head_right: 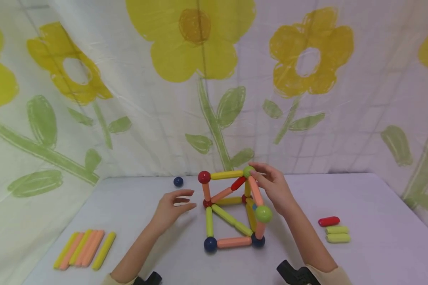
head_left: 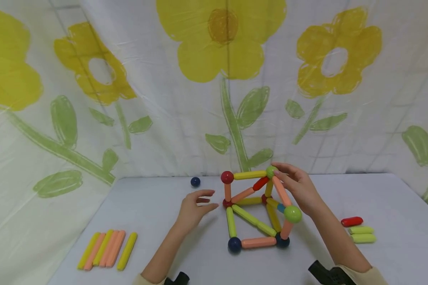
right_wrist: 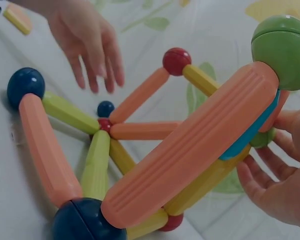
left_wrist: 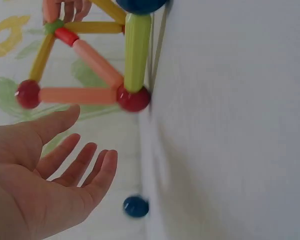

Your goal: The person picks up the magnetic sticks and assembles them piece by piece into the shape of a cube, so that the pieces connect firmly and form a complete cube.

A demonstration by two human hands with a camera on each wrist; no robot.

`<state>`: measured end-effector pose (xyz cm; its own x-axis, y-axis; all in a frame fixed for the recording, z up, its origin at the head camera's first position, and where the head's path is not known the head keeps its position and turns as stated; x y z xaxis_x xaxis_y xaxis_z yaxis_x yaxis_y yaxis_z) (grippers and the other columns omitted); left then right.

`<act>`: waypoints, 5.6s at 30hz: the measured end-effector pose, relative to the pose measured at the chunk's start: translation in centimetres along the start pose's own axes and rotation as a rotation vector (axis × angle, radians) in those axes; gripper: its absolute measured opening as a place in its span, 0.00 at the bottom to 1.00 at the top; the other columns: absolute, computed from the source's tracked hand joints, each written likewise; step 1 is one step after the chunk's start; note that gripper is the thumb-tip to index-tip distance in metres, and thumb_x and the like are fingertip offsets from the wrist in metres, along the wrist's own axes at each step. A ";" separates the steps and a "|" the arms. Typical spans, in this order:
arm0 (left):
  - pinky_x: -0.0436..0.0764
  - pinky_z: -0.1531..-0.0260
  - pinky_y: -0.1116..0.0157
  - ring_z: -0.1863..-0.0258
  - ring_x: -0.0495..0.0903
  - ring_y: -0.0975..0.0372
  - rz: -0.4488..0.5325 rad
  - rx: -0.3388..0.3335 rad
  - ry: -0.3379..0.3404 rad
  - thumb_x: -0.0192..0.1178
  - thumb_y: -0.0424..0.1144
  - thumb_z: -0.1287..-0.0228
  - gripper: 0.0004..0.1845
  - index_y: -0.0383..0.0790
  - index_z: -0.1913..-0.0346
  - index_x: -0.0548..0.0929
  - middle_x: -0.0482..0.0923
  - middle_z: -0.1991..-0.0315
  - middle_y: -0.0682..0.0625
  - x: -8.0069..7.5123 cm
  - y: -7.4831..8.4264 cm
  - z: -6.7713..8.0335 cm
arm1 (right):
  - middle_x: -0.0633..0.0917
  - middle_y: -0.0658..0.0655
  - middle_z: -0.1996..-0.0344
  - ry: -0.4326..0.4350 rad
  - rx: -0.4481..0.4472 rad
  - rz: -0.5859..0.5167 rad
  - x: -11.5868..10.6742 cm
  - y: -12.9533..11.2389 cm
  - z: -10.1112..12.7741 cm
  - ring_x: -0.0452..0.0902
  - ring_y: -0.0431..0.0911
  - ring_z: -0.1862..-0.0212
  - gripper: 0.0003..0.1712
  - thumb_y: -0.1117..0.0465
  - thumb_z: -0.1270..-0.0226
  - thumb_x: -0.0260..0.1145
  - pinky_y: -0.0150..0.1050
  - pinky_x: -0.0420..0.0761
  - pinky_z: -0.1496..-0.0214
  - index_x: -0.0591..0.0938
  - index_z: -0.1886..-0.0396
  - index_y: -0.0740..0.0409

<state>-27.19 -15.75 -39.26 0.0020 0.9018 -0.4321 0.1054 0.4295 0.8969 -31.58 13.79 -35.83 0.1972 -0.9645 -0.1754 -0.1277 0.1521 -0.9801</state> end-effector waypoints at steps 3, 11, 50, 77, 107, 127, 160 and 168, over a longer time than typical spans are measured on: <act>0.87 0.44 0.55 0.42 0.83 0.42 -0.005 -0.008 0.063 0.73 0.30 0.35 0.22 0.31 0.39 0.85 0.84 0.40 0.37 -3.4 0.0 2.0 | 0.74 0.63 0.29 0.002 -0.003 -0.005 0.0 0.0 0.0 0.78 0.32 0.43 0.33 0.50 0.15 0.59 0.26 0.79 0.42 0.69 0.22 0.66; 0.85 0.44 0.63 0.39 0.83 0.46 -0.232 -0.163 0.218 0.74 0.40 0.33 0.26 0.35 0.35 0.83 0.83 0.36 0.40 -12.8 -3.5 8.1 | 0.73 0.62 0.28 0.011 0.027 -0.011 -0.1 0.2 0.1 0.77 0.34 0.41 0.33 0.49 0.15 0.59 0.37 0.78 0.32 0.69 0.21 0.63; 0.87 0.62 0.62 0.59 0.86 0.59 -0.264 -0.351 -0.058 0.74 0.34 0.36 0.32 0.31 0.30 0.77 0.86 0.50 0.46 -12.7 -9.5 10.9 | 0.73 0.62 0.29 0.021 0.034 -0.004 -0.3 0.4 0.1 0.77 0.34 0.41 0.33 0.49 0.16 0.59 0.45 0.76 0.29 0.70 0.22 0.63; 0.87 0.48 0.67 0.49 0.83 0.57 0.336 0.045 -0.336 0.71 0.23 0.36 0.17 0.29 0.45 0.85 0.83 0.50 0.44 6.4 3.7 5.7 | 0.73 0.62 0.28 0.011 0.028 -0.032 -0.1 0.4 0.0 0.77 0.33 0.41 0.33 0.50 0.15 0.59 0.54 0.72 0.25 0.69 0.22 0.65; 0.77 0.32 0.47 0.31 0.76 0.38 0.296 0.212 -0.442 0.47 0.39 0.13 0.22 0.25 0.31 0.77 0.72 0.27 0.31 9.7 5.4 0.1 | 0.74 0.63 0.29 0.015 0.015 -0.045 0.3 0.5 -0.1 0.79 0.34 0.43 0.32 0.51 0.16 0.60 0.34 0.78 0.36 0.70 0.23 0.66; 0.78 0.33 0.49 0.31 0.77 0.41 0.291 0.144 -0.439 0.49 0.40 0.14 0.23 0.26 0.29 0.75 0.74 0.28 0.33 10.8 4.8 -1.7 | 0.76 0.59 0.32 0.023 0.014 -0.084 0.1 0.5 -0.2 0.79 0.34 0.43 0.32 0.51 0.14 0.57 0.29 0.80 0.41 0.70 0.23 0.67; 0.89 0.51 0.57 0.52 0.90 0.46 0.029 0.026 -0.121 0.71 0.30 0.34 0.11 0.28 0.51 0.89 0.88 0.51 0.36 5.5 -0.4 -4.7 | 0.82 0.55 0.66 0.019 -0.009 0.030 1.6 2.9 -0.9 0.75 0.48 0.62 0.15 0.58 0.25 0.72 0.37 0.76 0.62 0.79 0.56 0.66; 0.90 0.53 0.58 0.52 0.90 0.47 0.053 -0.001 -0.124 0.73 0.29 0.36 0.12 0.27 0.51 0.89 0.89 0.52 0.37 5.0 -0.7 -4.2 | 0.81 0.54 0.68 0.050 0.021 0.064 1.9 3.1 -0.7 0.72 0.49 0.64 0.16 0.57 0.26 0.72 0.36 0.73 0.63 0.80 0.56 0.66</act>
<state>-31.47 -11.32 -41.63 0.1306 0.9104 -0.3926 0.1011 0.3817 0.9187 -32.31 12.29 -39.15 0.1407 -0.9621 -0.2338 -0.1185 0.2180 -0.9687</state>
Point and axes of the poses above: each hand's wrist, its own z-axis away from the middle knuckle, its own x-axis out of the palm, y = z × x, the point moved 10 cm from there along -z, towards the middle knuckle
